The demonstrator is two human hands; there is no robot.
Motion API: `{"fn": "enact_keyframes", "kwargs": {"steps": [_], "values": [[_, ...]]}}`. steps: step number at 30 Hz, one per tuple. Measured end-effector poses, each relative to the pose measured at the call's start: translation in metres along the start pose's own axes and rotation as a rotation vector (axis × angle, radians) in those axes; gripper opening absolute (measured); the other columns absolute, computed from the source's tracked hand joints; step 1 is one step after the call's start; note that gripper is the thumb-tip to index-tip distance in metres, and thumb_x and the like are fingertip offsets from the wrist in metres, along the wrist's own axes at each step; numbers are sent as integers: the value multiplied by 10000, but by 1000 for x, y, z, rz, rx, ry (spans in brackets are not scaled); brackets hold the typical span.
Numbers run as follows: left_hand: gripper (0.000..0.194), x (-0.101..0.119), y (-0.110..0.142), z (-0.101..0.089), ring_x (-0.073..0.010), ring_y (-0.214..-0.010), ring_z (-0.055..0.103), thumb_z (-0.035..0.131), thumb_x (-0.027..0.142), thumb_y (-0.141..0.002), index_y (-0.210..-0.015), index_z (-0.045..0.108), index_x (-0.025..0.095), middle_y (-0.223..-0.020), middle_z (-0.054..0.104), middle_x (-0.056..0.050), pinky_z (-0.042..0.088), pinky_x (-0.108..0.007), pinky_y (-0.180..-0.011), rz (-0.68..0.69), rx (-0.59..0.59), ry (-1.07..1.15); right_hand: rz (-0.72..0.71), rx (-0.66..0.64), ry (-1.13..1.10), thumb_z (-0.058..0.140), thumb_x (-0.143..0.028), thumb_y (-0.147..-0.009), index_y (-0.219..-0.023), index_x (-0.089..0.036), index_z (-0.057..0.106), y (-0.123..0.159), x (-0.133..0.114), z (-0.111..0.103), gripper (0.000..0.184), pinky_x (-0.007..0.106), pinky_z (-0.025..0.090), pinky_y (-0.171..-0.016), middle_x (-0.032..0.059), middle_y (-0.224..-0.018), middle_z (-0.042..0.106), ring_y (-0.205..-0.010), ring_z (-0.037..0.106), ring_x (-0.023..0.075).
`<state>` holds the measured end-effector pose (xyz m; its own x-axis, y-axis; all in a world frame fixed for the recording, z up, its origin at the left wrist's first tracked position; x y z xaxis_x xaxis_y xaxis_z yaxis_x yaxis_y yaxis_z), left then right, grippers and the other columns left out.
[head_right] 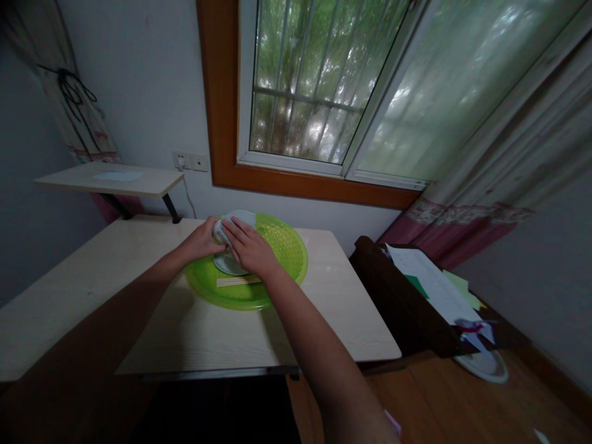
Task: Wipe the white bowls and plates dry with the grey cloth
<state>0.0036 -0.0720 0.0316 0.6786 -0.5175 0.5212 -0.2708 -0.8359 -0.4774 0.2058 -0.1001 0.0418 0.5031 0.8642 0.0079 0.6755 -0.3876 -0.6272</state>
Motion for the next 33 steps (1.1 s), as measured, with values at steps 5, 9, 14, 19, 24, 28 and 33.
{"fn": "enact_keyframes", "kwargs": {"steps": [5,9,14,19,24,28,33], "values": [[561,-5,0,0,-274,-932,642,745,404,-656,-1086,448,202,-1017,625,-77,510,-377,-775,-34,25,-11,235,127,-56,415,-265,-1021,-1543,-205,373,4,16,5,527,474,301,-1243,88,-1592,387,-1492,325,237],[575,-8,1,-1,-261,-936,642,756,421,-654,-1082,437,210,-1003,623,-61,507,-358,-774,-70,55,7,418,156,-209,353,-302,-1032,-1508,-162,427,13,35,16,502,466,347,-1209,131,-1515,493,-1414,452,239],[584,-9,1,-1,-238,-898,640,766,421,-650,-1075,427,208,-989,624,-58,494,-329,-729,-101,84,28,474,114,-330,351,-350,-1038,-1509,-179,423,17,41,22,506,456,390,-1176,122,-1491,525,-1371,510,243],[594,-11,1,0,-245,-891,648,770,421,-646,-1076,421,206,-980,631,-60,493,-327,-710,-105,91,60,280,123,-222,350,-270,-1036,-1586,-211,262,13,27,12,560,431,263,-1257,67,-1642,285,-1520,269,203],[571,-11,0,1,-236,-851,640,764,381,-633,-1058,424,207,-948,619,-47,479,-319,-684,-87,59,40,50,12,-85,397,-200,-1016,-1591,-238,236,5,6,1,599,493,229,-1263,40,-1657,243,-1554,134,210],[590,-10,0,0,-235,-854,637,771,318,-591,-1056,423,210,-939,612,-34,480,-319,-694,-84,31,43,-36,-39,-35,417,-204,-1015,-1577,-242,278,2,-1,1,580,517,211,-1261,40,-1635,304,-1553,142,213],[575,-9,0,0,-244,-870,642,752,396,-646,-1089,441,200,-977,627,-65,481,-332,-710,-87,61,44,83,31,-70,413,-186,-1000,-1585,-210,261,4,8,4,604,468,240,-1262,57,-1653,256,-1552,151,210]]}}
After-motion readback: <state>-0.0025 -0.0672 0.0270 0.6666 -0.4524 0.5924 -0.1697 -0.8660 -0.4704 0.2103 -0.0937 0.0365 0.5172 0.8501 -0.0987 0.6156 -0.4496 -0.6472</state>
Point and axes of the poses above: each hand's wrist, its own y-axis away from the middle knuckle, its own z-axis out of the palm, x = y × z, the point moved 1 cm from there along -y, towards the middle knuckle
